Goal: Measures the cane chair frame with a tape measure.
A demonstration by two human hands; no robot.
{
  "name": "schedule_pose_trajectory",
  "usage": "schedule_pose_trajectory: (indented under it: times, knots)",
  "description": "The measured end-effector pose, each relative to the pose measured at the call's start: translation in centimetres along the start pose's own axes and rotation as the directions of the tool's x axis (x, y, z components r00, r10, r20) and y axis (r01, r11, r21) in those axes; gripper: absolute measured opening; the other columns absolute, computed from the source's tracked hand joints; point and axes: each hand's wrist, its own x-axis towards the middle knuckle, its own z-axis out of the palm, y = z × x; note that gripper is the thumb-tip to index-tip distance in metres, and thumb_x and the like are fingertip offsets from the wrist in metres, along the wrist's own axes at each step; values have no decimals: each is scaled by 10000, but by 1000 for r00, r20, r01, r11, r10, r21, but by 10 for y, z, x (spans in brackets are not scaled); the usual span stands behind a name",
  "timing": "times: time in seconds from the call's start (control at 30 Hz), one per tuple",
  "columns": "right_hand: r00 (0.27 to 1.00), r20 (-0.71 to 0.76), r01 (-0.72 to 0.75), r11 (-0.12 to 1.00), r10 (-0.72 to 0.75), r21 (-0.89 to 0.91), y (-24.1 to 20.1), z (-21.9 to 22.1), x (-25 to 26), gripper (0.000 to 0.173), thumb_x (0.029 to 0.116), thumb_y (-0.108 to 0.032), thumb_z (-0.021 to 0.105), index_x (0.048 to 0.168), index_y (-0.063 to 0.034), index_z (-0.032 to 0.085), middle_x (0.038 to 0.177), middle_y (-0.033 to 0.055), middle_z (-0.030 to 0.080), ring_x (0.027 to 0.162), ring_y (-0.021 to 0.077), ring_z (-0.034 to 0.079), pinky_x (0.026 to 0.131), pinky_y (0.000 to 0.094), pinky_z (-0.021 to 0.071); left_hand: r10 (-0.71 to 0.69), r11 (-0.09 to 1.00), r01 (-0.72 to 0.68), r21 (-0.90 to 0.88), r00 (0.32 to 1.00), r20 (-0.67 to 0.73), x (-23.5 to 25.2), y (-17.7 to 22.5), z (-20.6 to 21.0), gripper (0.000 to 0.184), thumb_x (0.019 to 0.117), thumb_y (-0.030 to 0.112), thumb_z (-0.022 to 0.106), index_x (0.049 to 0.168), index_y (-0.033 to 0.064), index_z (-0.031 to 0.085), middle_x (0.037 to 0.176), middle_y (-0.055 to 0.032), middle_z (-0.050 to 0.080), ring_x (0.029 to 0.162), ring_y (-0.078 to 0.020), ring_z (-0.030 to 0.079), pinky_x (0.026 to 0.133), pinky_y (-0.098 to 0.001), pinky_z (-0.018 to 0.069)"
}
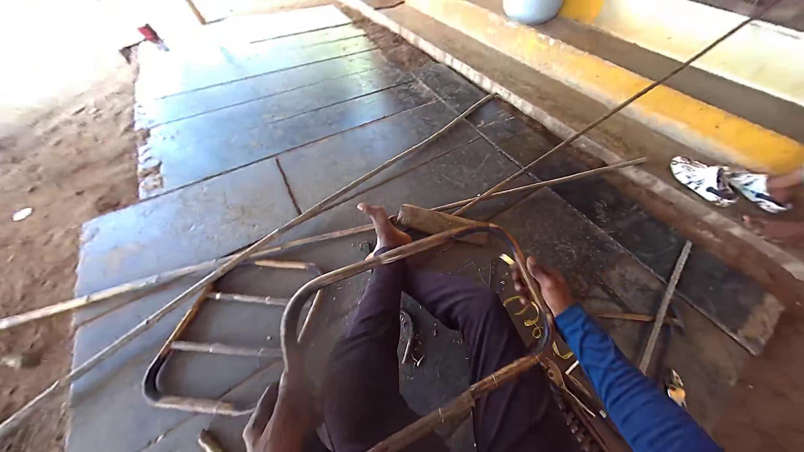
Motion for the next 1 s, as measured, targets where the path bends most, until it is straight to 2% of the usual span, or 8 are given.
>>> schedule_pose_trajectory:
  times: [0.1,0.23,0.6,0.73,0.8,0.87,0.93,1.0]
  knots:
    - [999,40,8,992,-3,-124,-22,10,28,704,1103,-562,209,1202,-42,673,852,96,679,520,166,589,472,346,546,68,996,-69,-56,997,-24,14,8,13,370,1094,365,486,1245,55,620,674,-30,619,411,-138,537,338,-307,477]
    - [994,-40,90,984,-97,-151,-32,25,46,733,1079,-617,246,1048,-52,712,668,58,598,399,136,472,383,319,465,180,978,-191,-88,976,-122,20,19,28,336,1090,319,516,1227,35,633,691,-27,623,391,-118,509,322,-286,454]
    - [994,0,104,989,-105,-104,-2,21,35,650,1103,-543,279,1131,-53,704,805,74,671,423,135,497,373,313,471,2,997,-3,-82,1000,-12,-17,19,2,364,1100,288,483,1295,-3,583,825,-167,710,598,-258,695,518,-397,608]
    - [995,-49,73,985,-82,-159,4,22,28,657,1093,-570,297,1143,-67,718,853,102,717,426,164,534,384,344,497,-69,989,57,-139,994,-81,-21,6,0,354,1093,329,499,1291,51,592,701,-88,622,461,-160,554,376,-303,473]
    - [973,-164,104,947,-159,-305,10,18,30,552,1093,-502,419,1084,-51,738,839,112,743,567,204,673,533,410,602,-64,986,44,-158,990,-123,-21,2,1,329,1090,304,510,1259,45,622,665,-79,605,425,-147,513,343,-286,424]
    - [917,-163,264,858,-365,-441,11,5,35,327,1055,-304,592,1143,-30,747,943,117,762,788,217,745,765,461,639,-55,988,33,-151,989,-140,-22,-2,1,323,1095,292,499,1221,29,639,666,-88,619,418,-148,512,340,-286,423]
    - [857,-40,441,771,-513,-460,-10,7,29,256,1008,-172,664,1197,-11,727,947,111,766,772,196,751,743,424,660,-47,989,22,-149,985,-165,-21,-5,3,368,1109,317,466,1164,9,660,665,-103,648,413,-151,524,346,-294,437]
    - [809,190,584,719,-557,-377,-45,37,5,313,977,-104,648,1282,-47,690,972,78,760,655,183,715,593,379,647,-17,985,-15,-173,983,-181,-21,-7,2,401,1121,304,428,1137,-15,672,676,-127,668,421,-160,541,358,-300,453]
